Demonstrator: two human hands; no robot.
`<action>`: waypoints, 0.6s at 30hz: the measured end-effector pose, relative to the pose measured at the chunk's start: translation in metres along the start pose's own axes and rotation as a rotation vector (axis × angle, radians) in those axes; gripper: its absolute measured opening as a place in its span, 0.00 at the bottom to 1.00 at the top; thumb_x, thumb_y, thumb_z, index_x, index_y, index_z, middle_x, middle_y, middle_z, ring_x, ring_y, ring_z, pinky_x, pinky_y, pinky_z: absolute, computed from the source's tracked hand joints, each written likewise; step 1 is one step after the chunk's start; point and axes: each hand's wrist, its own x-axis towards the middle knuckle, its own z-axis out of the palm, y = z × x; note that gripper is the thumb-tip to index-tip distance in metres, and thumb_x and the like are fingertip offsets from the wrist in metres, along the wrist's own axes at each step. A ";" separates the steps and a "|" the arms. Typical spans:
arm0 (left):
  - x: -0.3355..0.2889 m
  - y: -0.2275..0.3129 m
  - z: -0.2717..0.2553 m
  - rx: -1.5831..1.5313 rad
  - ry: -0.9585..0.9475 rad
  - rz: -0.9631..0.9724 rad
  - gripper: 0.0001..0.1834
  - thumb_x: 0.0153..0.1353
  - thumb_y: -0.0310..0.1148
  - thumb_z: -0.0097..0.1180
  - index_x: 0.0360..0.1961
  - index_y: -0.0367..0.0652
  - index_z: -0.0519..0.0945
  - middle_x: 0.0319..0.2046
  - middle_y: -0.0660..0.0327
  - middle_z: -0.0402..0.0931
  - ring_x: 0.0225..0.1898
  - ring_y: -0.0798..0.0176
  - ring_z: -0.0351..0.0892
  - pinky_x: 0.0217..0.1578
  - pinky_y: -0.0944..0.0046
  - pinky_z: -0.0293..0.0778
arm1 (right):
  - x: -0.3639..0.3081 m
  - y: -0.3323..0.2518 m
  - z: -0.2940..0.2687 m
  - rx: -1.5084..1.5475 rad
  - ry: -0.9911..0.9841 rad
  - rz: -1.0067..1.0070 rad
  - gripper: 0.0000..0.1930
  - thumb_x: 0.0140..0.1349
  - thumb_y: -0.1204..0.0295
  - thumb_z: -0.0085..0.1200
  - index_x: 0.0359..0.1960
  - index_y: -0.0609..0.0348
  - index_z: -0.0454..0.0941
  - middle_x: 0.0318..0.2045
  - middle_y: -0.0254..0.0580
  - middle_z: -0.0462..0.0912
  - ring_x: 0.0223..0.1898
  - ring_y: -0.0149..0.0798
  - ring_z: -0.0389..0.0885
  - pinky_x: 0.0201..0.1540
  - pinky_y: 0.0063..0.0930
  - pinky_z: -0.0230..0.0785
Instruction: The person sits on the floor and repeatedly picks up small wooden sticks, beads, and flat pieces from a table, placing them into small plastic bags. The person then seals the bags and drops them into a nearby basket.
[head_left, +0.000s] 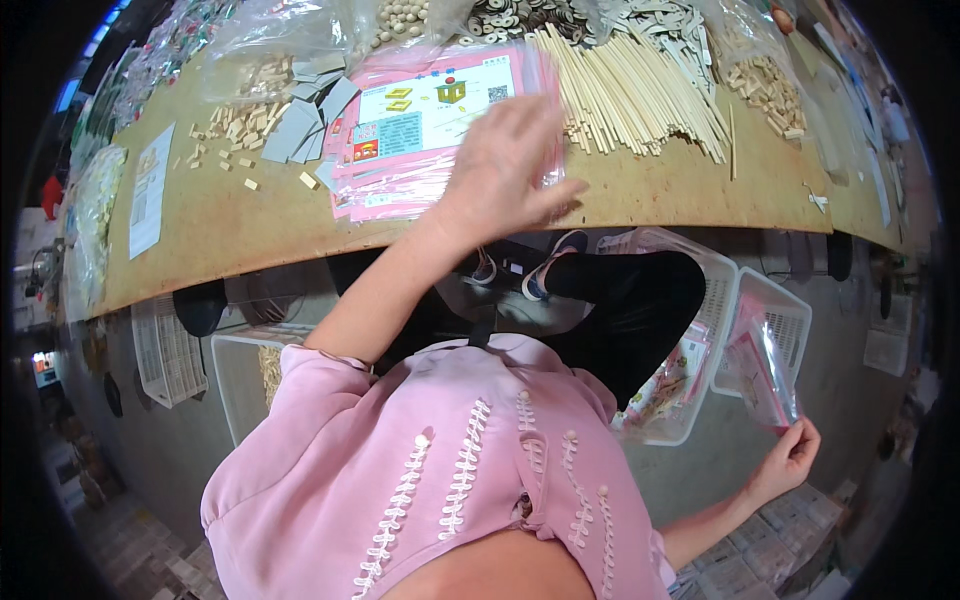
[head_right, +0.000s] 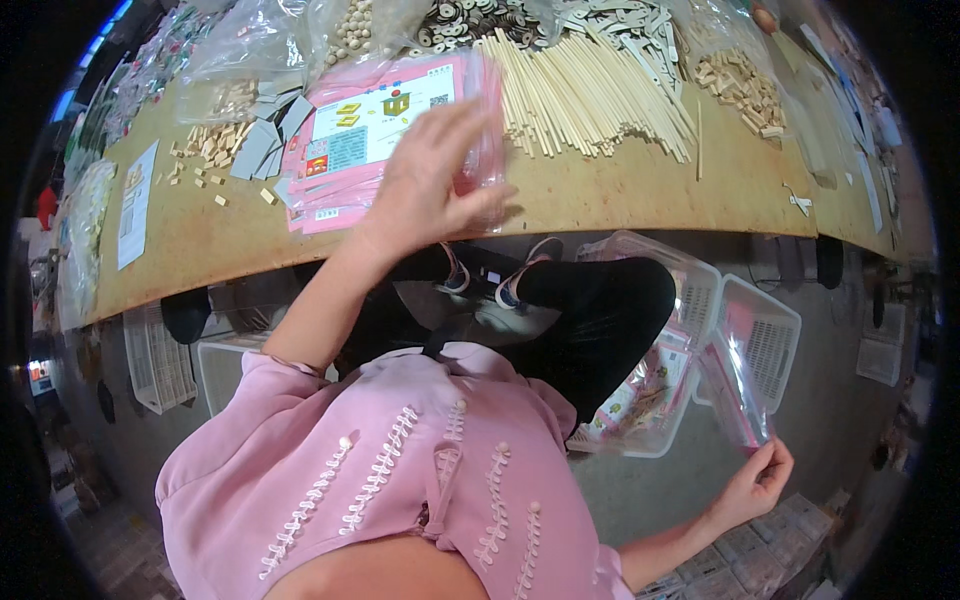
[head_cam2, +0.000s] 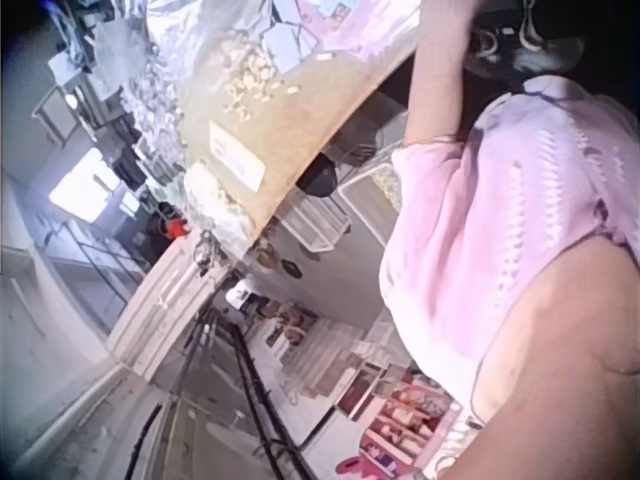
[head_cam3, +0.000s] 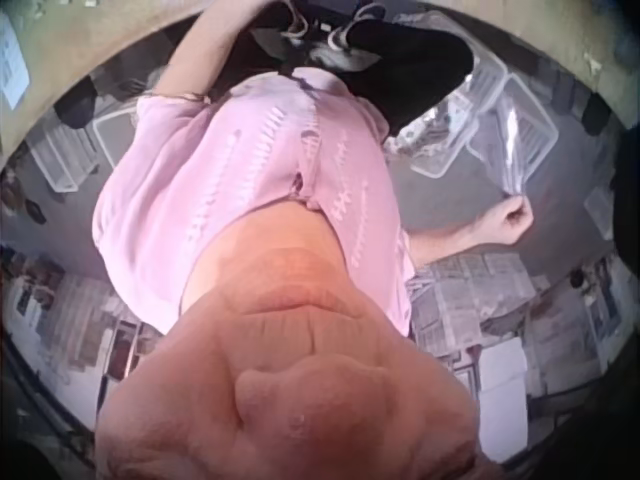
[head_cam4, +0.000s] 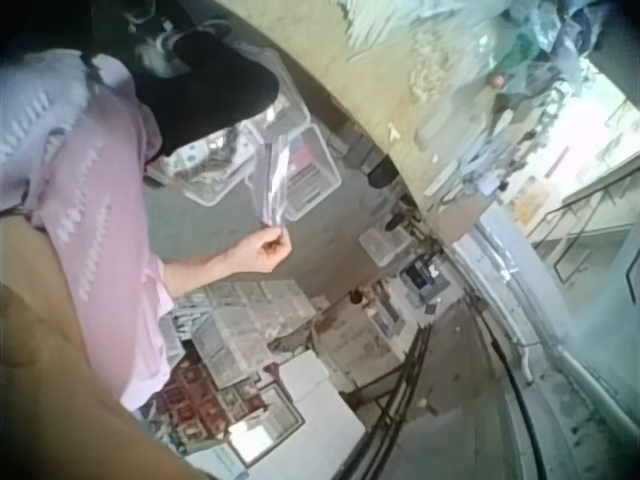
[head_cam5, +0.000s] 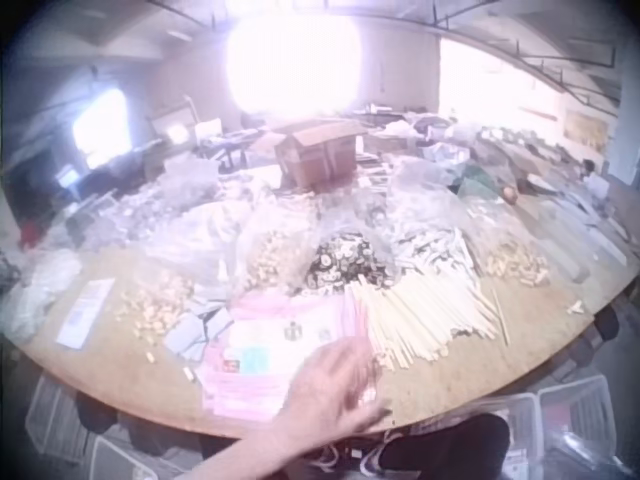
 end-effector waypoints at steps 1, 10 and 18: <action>-0.005 -0.014 -0.001 0.129 -0.079 -0.109 0.46 0.56 0.52 0.73 0.70 0.38 0.71 0.56 0.43 0.77 0.57 0.38 0.76 0.57 0.42 0.73 | -0.005 0.013 0.001 -0.070 -0.044 0.029 0.07 0.76 0.74 0.55 0.47 0.64 0.83 0.37 0.33 0.84 0.39 0.25 0.79 0.44 0.24 0.75; -0.012 -0.026 0.000 0.096 -0.084 -0.331 0.16 0.68 0.36 0.61 0.51 0.39 0.85 0.43 0.50 0.83 0.46 0.45 0.82 0.49 0.50 0.78 | -0.073 0.041 0.139 -0.014 -0.622 0.102 0.08 0.72 0.74 0.56 0.47 0.63 0.84 0.36 0.52 0.89 0.36 0.41 0.88 0.42 0.34 0.78; -0.025 -0.038 -0.002 -0.249 0.105 -0.548 0.08 0.62 0.33 0.65 0.39 0.42 0.88 0.30 0.55 0.83 0.35 0.50 0.83 0.40 0.52 0.79 | -0.044 -0.162 0.217 0.654 -1.104 0.046 0.12 0.78 0.70 0.52 0.44 0.66 0.84 0.35 0.39 0.89 0.31 0.26 0.85 0.36 0.19 0.75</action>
